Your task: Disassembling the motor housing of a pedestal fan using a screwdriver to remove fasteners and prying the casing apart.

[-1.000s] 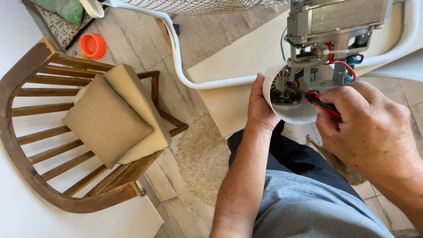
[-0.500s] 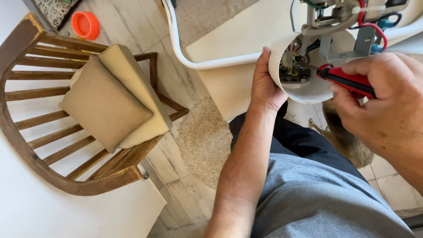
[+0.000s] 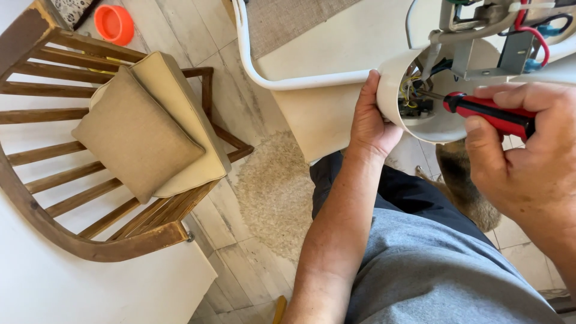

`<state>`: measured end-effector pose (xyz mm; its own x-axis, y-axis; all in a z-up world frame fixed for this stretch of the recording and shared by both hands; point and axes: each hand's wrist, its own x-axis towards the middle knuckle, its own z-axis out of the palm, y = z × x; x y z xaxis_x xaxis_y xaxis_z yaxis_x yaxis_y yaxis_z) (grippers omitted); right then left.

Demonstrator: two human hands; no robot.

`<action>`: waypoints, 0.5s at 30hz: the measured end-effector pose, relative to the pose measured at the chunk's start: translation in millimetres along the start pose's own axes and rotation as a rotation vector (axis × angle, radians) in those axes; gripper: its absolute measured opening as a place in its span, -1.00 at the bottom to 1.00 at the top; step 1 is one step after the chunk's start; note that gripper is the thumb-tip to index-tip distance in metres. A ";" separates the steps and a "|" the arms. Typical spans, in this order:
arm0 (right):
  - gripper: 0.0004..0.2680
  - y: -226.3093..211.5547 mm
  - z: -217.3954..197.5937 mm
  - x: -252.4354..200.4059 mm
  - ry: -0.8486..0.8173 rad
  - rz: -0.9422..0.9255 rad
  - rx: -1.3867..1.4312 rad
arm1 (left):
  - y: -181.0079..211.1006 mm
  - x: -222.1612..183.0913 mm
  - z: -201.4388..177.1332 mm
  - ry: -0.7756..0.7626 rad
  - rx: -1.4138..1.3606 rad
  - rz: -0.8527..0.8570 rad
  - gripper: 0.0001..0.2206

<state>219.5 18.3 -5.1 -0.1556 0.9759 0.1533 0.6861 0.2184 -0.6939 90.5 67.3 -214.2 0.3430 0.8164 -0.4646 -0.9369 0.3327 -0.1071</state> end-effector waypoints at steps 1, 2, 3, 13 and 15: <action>-0.76 2.1 1.6 0.0 0.015 -0.007 0.029 | 0.3 -0.2 0.6 0.015 0.006 0.005 -0.61; -0.76 2.4 0.8 -1.0 0.015 -0.009 0.029 | 1.1 -1.0 1.4 0.013 0.006 0.006 -0.61; -0.76 2.8 -0.6 -2.5 0.008 -0.007 -0.008 | 0.9 -1.9 2.1 0.023 0.001 0.004 -0.61; -0.79 -0.3 -0.4 -5.8 0.002 0.039 -0.106 | -8.1 -0.1 -1.4 -0.030 -0.011 0.019 -0.63; -0.81 3.6 -2.0 -4.5 0.018 0.014 -0.101 | -7.4 -1.0 1.2 -0.009 -0.016 0.019 -0.64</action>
<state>224.1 14.7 -6.8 -0.1336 0.9784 0.1577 0.7566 0.2035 -0.6214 97.2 64.5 -212.0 0.3260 0.8267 -0.4586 -0.9441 0.3100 -0.1123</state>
